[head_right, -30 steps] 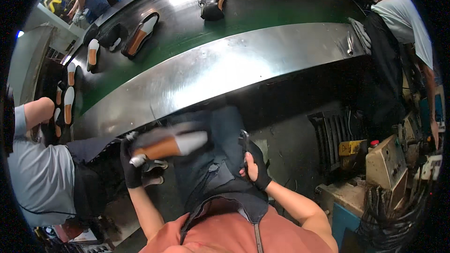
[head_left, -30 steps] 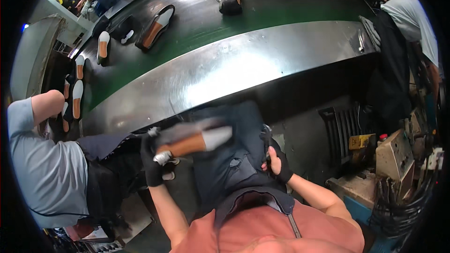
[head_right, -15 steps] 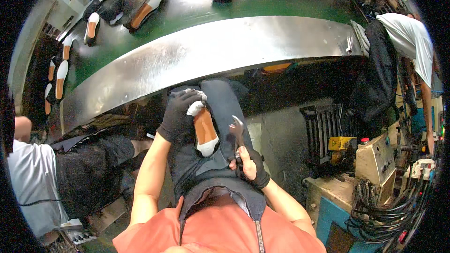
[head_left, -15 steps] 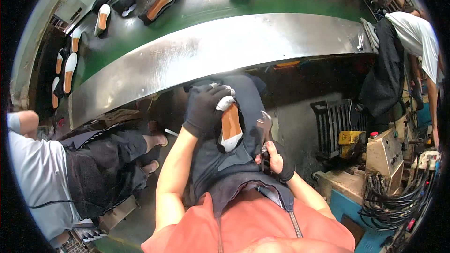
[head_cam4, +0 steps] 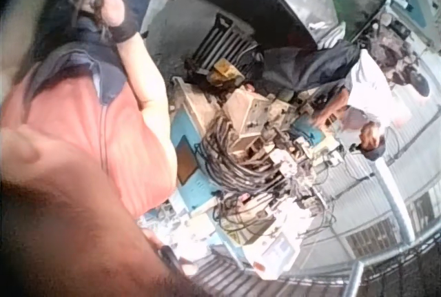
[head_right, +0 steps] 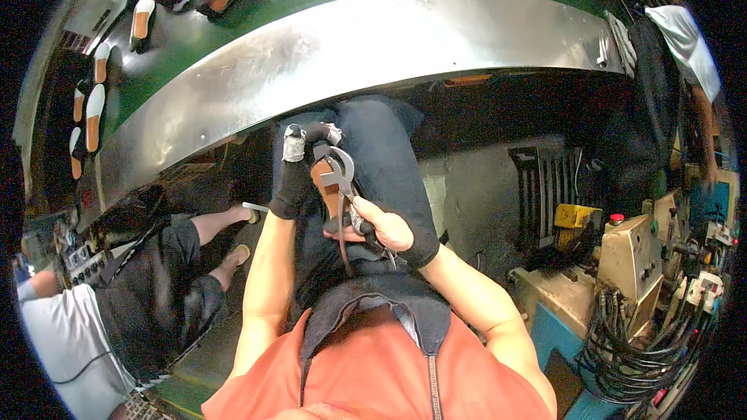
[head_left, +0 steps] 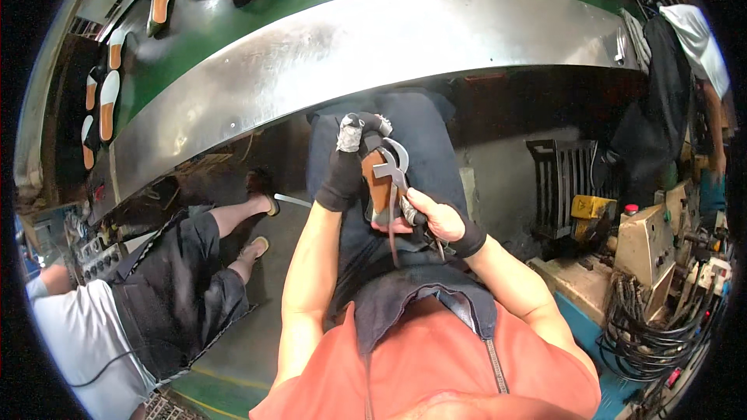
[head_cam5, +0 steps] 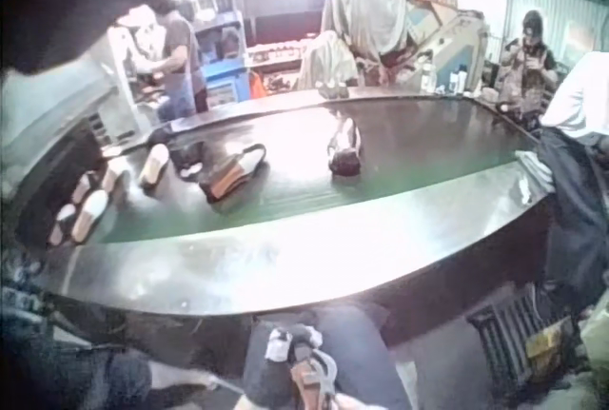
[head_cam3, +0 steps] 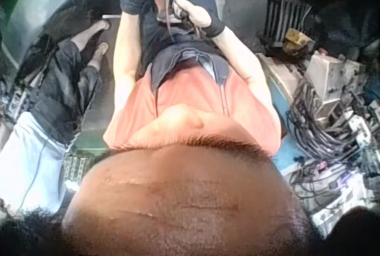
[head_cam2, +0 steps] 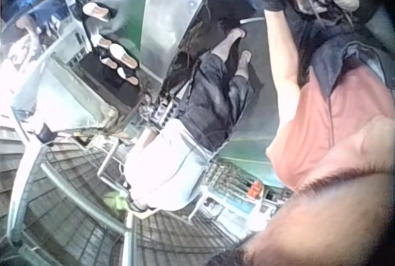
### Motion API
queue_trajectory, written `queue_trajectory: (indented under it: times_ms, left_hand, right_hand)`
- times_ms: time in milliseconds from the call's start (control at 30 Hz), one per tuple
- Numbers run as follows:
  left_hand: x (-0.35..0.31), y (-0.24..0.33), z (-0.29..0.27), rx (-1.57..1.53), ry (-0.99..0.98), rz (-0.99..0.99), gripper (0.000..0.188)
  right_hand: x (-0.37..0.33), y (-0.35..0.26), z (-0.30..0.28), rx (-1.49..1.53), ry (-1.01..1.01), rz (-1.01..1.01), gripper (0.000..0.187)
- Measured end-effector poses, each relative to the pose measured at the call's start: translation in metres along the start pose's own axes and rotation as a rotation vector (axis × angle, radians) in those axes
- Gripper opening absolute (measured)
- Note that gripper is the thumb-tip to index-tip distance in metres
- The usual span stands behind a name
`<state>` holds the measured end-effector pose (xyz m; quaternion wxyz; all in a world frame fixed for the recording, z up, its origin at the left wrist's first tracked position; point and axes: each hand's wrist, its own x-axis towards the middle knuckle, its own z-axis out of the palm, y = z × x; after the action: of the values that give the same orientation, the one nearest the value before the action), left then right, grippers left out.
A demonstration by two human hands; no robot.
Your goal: The person repeatedly picks up black shoes from a conveyor belt, places them on their lap, and uses a curved metal tool to scrape and trim the white sole edges. After each shoe, they return it to the belt and continue the process with the next shoe.
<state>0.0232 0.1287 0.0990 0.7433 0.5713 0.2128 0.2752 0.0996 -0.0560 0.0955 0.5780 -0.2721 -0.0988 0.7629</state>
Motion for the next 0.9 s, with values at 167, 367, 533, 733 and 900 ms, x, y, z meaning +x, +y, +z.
queue_trajectory:
  times_ms: [167, 367, 533, 733, 900]
  left_hand:
    - [-0.003, -0.01, 0.0, -0.044, -0.031, -0.009, 0.04]
    - [-0.004, -0.021, -0.004, -0.135, -0.087, -0.043, 0.037]
    - [-0.057, 0.025, 0.019, -0.359, 0.152, -0.042, 0.035]
    - [-0.117, -0.042, 0.001, -0.114, 0.3, -0.236, 0.036]
    - [-0.129, -0.046, 0.016, -0.687, 0.41, -0.315, 0.038]
  right_hand:
    - [-0.02, -0.001, 0.016, -0.607, 0.368, -0.029, 0.042]
    - [0.015, 0.045, -0.01, -1.104, 0.472, -0.56, 0.036]
    - [-0.04, 0.035, -0.004, -1.443, 0.15, -0.423, 0.043]
    - [-0.088, 0.065, -0.051, -1.566, -0.147, -0.502, 0.044]
    - [-0.085, 0.062, -0.053, -1.616, -0.107, -0.542, 0.046]
